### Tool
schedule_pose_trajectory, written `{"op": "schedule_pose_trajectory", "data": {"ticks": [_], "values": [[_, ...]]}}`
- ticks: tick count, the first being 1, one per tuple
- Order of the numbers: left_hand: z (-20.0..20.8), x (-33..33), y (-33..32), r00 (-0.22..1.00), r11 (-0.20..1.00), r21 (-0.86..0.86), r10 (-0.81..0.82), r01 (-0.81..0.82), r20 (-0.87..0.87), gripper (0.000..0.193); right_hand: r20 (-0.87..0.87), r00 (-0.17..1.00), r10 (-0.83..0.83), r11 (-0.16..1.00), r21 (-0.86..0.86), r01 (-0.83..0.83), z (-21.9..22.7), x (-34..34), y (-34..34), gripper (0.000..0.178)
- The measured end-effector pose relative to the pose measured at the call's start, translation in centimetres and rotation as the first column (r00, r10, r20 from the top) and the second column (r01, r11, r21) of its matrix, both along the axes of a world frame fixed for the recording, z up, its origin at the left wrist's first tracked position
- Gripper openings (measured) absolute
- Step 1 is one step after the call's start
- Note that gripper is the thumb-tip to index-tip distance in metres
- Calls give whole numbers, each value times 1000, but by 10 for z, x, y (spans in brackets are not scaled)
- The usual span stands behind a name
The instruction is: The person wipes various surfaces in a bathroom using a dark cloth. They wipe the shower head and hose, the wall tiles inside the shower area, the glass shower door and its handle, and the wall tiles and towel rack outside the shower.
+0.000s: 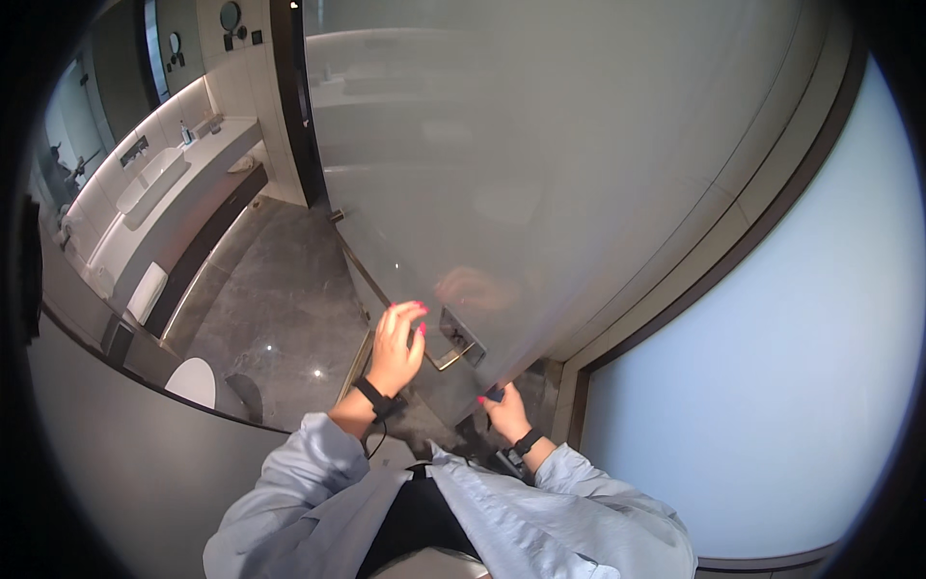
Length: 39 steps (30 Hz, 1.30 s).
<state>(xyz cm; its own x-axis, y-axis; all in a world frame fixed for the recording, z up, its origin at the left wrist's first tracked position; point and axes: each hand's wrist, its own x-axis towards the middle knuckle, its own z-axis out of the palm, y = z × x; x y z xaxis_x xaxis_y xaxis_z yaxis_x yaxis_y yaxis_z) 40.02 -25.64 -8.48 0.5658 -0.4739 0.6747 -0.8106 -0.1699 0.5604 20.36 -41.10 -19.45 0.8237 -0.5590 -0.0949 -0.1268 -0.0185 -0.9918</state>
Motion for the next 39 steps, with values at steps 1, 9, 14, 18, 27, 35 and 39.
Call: {"op": "schedule_pose_trajectory", "data": {"ticks": [1, 9, 14, 18, 27, 35, 39], "values": [[-6, 14, 0, 1000, 1000, -3, 1, -1, -3, 36, -20, 999, -43, 998, 50, 44, 0, 2, -3, 50], [-29, 115, 11, 892, 890, 347, -388, 297, 232, 48, -112, 907, -406, 876, 233, 422, 72, -25, 21, 53], [-37, 140, -2, 834, 813, 453, -502, 366, 227, 55, -345, 939, -10, 998, 51, 29, 112, -33, 36, 41], [-51, 140, -6, 808, 850, 412, -478, 328, 343, 60, -313, 920, 234, 972, 62, -226, 157, 11, 59, 36], [-37, 141, -27, 833, 766, 560, -506, 316, 223, 54, 151, 984, -97, 702, -691, 175, 138, 103, 66, 44], [-34, 245, 9, 857, 880, 407, -392, 244, 335, 46, 236, 959, -155, 343, -898, 276, 136, 127, 35, 47], [-41, 273, 15, 872, 899, 385, -348, 208, 344, 47, 258, 966, -32, 176, -950, 260, 163, 151, 34, 52]]}}
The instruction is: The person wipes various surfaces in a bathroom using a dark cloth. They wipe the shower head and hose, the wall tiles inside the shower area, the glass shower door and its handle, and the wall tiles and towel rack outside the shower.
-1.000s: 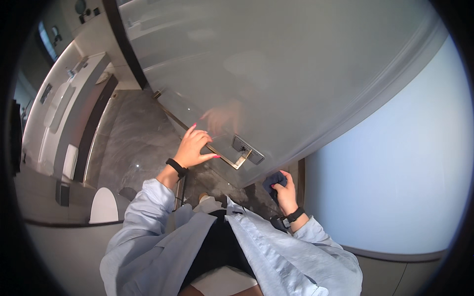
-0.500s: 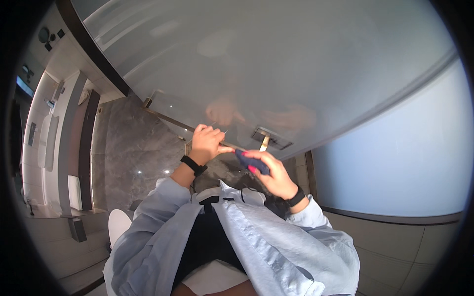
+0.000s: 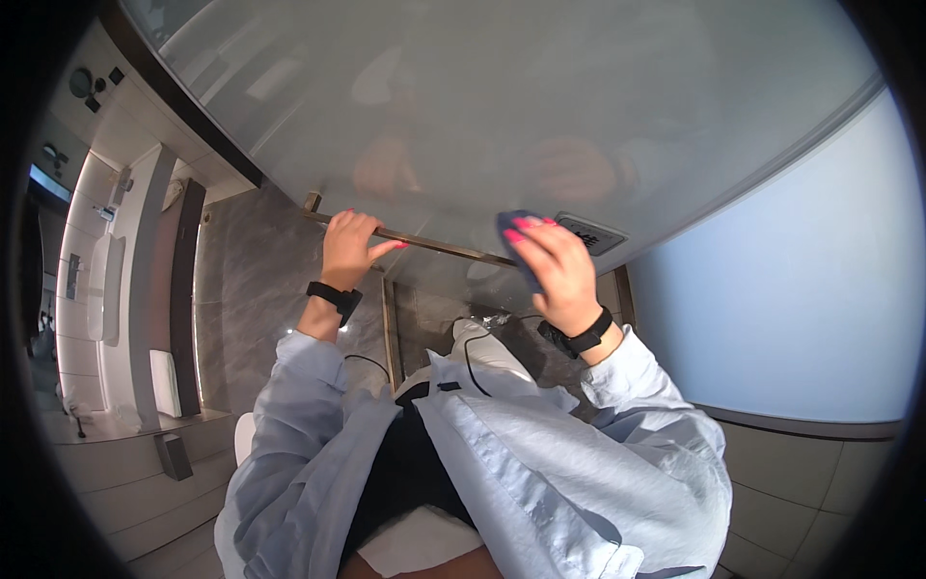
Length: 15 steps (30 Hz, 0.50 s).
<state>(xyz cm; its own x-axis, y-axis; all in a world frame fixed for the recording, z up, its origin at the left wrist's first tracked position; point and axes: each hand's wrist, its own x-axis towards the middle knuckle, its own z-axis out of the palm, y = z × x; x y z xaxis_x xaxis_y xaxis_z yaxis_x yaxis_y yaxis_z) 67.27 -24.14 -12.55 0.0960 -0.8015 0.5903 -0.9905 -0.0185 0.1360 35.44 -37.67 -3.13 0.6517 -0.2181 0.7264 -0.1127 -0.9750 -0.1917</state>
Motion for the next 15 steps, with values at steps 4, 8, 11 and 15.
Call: {"op": "schedule_pose_trajectory", "data": {"ticks": [4, 8, 11, 15], "values": [[7, 4, -6, 995, 995, -12, 94, -94, -43, 51, -457, 887, 71, 994, 104, -26, -42, 23, 6, 63], [1, 7, -8, 992, 992, -3, 127, -127, 11, 56, -410, 911, -41, 999, -31, 31, -73, 41, 8, 57], [3, 8, -11, 988, 983, 126, 141, -133, -64, 57, -367, 925, -94, 990, -129, 50, -85, 58, 9, 53], [6, 4, -10, 982, 966, 219, 162, -139, -92, 58, -354, 929, -104, 986, -162, 49, -85, 63, 5, 49]]}}
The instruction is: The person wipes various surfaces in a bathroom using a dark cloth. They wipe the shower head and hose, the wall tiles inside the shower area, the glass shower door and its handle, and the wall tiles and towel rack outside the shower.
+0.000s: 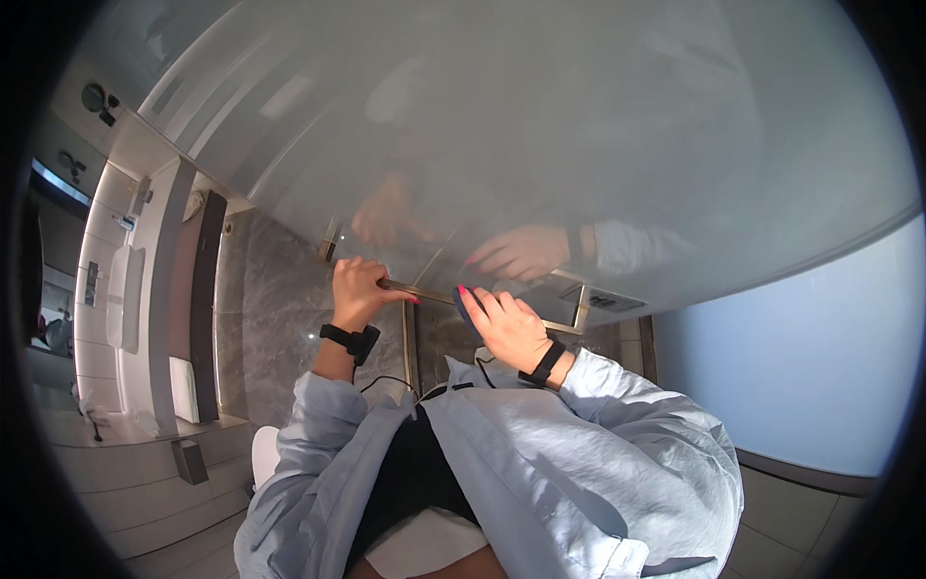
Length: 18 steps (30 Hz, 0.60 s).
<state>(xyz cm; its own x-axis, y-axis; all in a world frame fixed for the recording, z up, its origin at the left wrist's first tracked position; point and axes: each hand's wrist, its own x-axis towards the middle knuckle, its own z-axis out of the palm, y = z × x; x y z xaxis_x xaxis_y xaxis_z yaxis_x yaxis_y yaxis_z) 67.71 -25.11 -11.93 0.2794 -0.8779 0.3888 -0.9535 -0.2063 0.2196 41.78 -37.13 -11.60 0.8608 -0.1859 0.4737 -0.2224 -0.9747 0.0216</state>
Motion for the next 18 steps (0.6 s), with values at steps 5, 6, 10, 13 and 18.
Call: {"op": "schedule_pose_trajectory", "data": {"ticks": [5, 6, 10, 13, 18], "values": [[1, -7, -7, 997, 991, -105, 78, -78, -9, 60, 9, 999, 32, 998, 52, -33, 6, 4, -22, 58], [1, -9, -10, 997, 992, -106, 73, -74, -11, 60, 3, 999, 46, 996, 71, -46, 6, 5, -29, 60], [5, -16, -23, 982, 976, -113, 186, -186, -14, 58, -9, 997, 81, 989, 128, -79, 13, 11, -56, 63], [2, -20, -28, 972, 965, -116, 232, -233, -22, 53, 39, 994, 105, 979, 173, -110, 16, 20, -75, 54], [4, -12, -39, 980, 971, -137, 193, -196, -35, 35, 124, 979, 162, 933, 305, -193, 21, 34, -110, 46]]}}
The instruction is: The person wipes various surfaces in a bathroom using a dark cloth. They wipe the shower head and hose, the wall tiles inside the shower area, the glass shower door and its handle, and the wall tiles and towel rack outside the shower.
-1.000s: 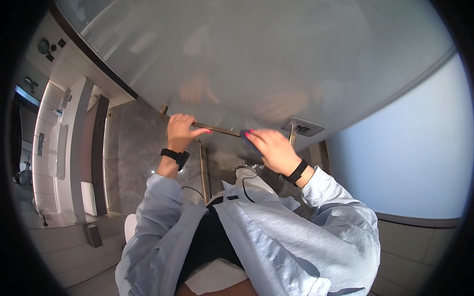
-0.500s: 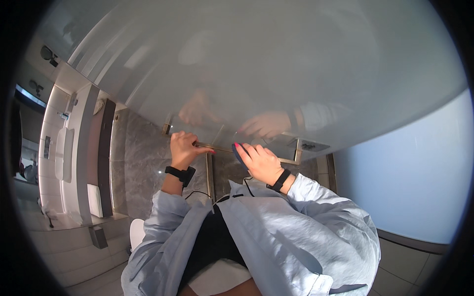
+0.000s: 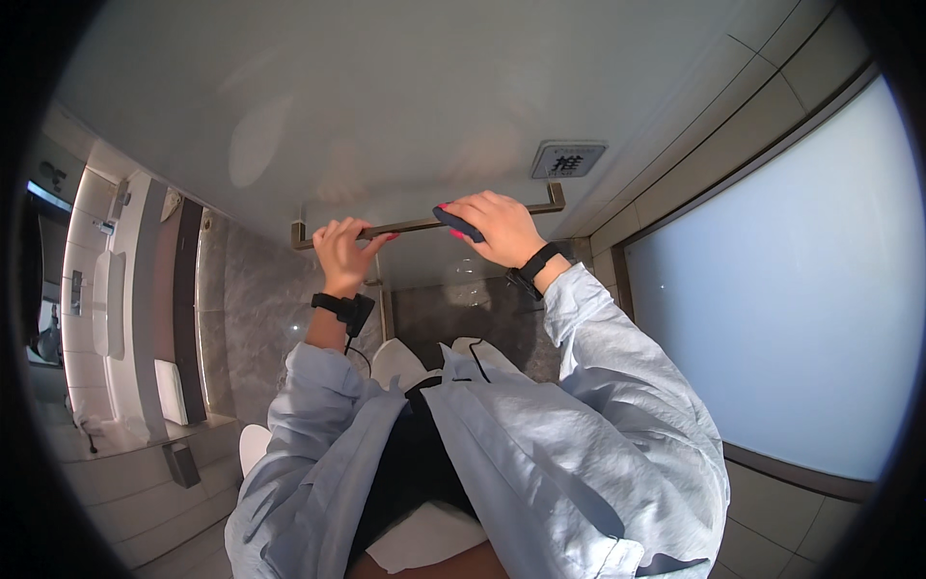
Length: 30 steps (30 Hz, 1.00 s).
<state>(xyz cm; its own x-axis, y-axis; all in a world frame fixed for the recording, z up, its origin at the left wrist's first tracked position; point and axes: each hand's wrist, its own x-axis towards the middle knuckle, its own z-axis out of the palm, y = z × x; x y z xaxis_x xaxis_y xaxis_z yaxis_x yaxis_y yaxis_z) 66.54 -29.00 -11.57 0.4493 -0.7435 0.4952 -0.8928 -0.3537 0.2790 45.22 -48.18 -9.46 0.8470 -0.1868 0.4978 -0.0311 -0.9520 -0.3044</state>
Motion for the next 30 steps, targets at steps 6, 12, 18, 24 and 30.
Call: {"op": "schedule_pose_trajectory", "data": {"ticks": [6, 12, 18, 24, 30], "values": [[-7, 6, 8, 972, 962, -148, -233, 229, -14, 29, 88, 995, -46, 991, 127, 35, -5, -5, -1, 45], [0, 1, 2, 912, 918, 9, -396, 397, 107, 58, 329, 832, -447, 728, 675, 124, 19, -31, -15, 28], [4, -14, -7, 942, 960, 71, -279, 271, 186, 66, 525, 234, -818, 519, 850, -95, 57, -18, -36, 54], [1, -18, -11, 955, 965, 119, -250, 232, 163, 62, 355, 493, -794, 544, 777, 316, -12, 75, 7, 88], [1, -19, -8, 966, 970, 132, -220, 203, 134, 62, 380, 340, -860, 494, 785, 374, 23, 61, -40, 81]]}}
